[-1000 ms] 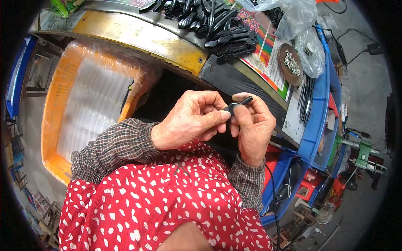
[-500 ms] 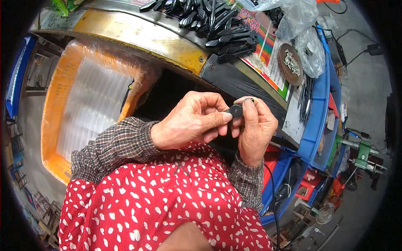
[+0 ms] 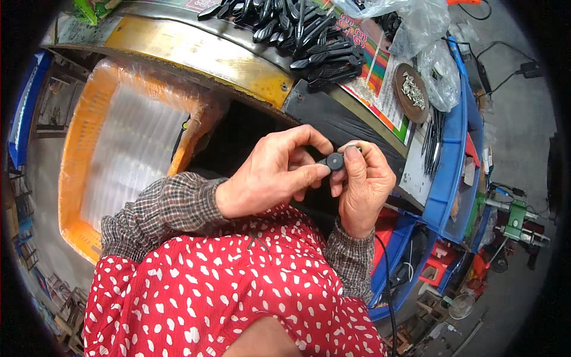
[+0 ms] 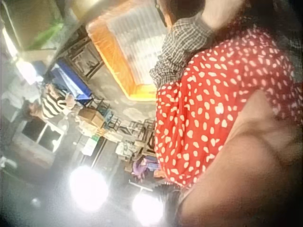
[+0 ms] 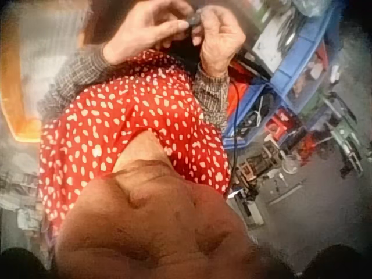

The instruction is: The person assembles small black plastic parts by hand, then places the assembled parts into a yellow bin.

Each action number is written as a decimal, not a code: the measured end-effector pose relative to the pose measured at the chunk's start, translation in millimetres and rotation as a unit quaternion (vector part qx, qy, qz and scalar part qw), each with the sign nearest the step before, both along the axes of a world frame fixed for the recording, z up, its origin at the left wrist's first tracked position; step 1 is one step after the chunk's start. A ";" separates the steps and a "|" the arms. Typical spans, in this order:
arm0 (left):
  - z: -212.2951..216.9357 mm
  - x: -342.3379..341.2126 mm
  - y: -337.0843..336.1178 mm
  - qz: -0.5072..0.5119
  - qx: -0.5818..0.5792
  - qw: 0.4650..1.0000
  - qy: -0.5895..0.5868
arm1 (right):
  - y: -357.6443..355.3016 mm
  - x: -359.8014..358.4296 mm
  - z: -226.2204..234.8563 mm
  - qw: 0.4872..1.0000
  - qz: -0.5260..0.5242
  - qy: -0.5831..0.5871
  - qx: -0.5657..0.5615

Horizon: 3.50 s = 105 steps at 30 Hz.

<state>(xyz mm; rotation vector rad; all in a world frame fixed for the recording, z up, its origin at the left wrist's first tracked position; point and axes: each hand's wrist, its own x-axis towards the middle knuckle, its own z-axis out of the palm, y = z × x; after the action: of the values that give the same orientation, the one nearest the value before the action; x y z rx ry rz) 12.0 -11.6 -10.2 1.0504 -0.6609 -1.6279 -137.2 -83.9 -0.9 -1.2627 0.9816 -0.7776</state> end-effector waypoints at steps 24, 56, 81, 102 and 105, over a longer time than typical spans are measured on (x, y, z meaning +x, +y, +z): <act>2.9 -8.2 -23.9 0.119 -0.281 0.888 -0.344 | -54.5 -20.7 40.2 0.991 0.000 0.062 -0.120; 21.4 3.1 -33.2 0.058 -0.111 0.978 -0.167 | -329.6 -39.9 -26.6 0.694 -0.032 0.549 -0.465; 16.1 -0.6 -17.0 0.059 -0.004 0.991 0.118 | -36.6 -25.5 30.0 0.990 0.061 -0.018 -0.126; 9.4 -1.5 -6.5 0.065 -0.036 0.989 0.130 | -7.8 -12.3 12.7 0.989 0.071 -0.063 -0.116; 9.0 -1.5 -6.3 0.062 -0.039 0.989 0.126 | -7.6 -12.4 12.0 0.991 0.070 -0.080 -0.083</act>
<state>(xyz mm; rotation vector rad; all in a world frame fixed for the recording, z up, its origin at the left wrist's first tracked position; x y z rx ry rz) 10.5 -18.0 -1.2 0.7954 -0.4772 -1.5798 -149.6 -91.5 11.1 -1.3737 0.7026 -0.8495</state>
